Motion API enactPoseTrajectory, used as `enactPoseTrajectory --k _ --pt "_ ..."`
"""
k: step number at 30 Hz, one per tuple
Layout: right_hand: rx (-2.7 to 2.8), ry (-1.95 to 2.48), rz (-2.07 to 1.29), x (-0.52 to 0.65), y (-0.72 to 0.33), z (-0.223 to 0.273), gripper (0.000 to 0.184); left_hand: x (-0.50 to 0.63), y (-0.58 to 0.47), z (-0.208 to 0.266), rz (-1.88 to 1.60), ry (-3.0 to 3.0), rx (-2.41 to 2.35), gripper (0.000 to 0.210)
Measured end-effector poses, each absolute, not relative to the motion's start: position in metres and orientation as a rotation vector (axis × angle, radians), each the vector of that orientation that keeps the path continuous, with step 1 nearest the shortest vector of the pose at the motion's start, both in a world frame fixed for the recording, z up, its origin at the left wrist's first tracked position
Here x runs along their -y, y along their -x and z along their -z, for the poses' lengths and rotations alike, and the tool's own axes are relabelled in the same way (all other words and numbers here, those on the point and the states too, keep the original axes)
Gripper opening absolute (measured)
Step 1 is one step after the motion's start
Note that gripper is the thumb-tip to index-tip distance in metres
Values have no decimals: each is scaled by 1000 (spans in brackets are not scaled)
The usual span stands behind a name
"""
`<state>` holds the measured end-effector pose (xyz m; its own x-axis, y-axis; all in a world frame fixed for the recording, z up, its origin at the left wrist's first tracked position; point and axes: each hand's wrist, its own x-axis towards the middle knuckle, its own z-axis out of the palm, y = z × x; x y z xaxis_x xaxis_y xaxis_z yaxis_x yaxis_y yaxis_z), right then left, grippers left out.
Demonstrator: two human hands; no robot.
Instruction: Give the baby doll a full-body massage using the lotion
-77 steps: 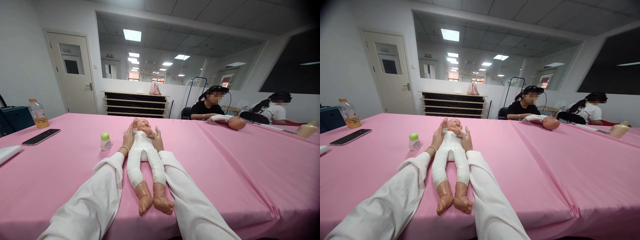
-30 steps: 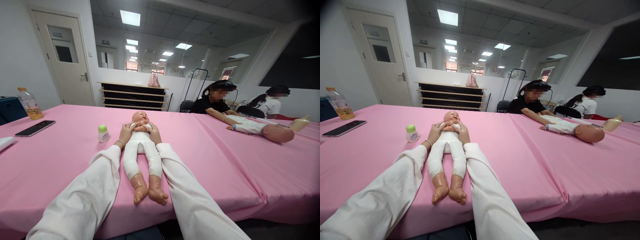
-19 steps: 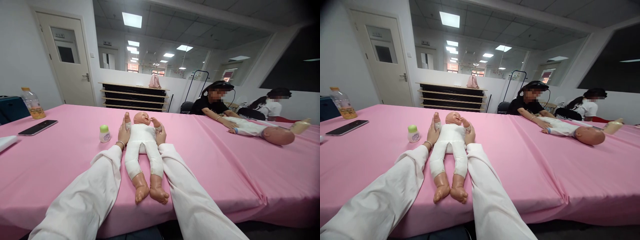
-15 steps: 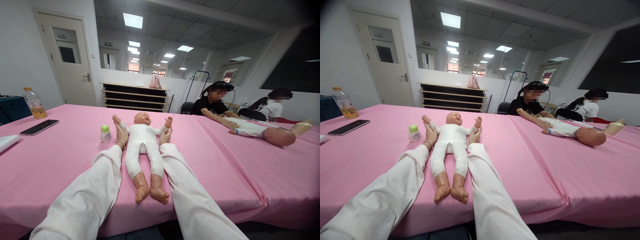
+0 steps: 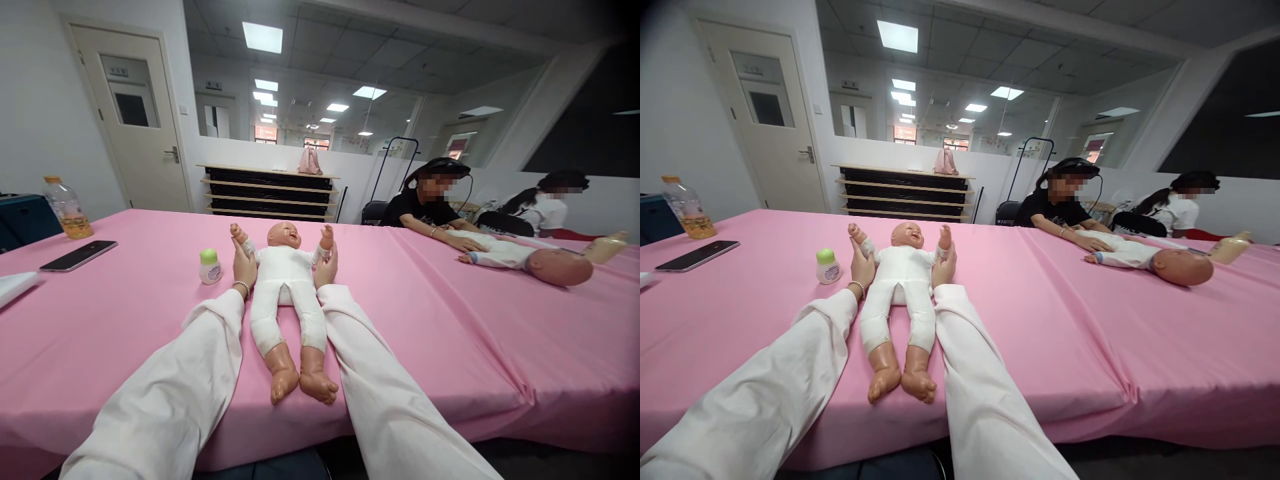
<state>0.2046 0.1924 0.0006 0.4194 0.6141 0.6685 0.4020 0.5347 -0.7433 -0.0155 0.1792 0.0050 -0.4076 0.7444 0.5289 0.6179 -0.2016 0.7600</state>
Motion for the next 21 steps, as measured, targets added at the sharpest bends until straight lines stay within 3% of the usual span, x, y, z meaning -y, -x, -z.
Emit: enactPoseTrajectory --k 6,13,21 --pt "1564 1016 -170 -189 -191 -2 45 -187 8 -5 -1499 -2252 -1775 62" --pt "1755 959 -188 -207 -189 2 35 -189 6 -4 -1217 -2488 -1853 54" --pt "1810 1019 -118 -204 -192 0 43 -190 8 -2 -1233 -2440 -1788 51"
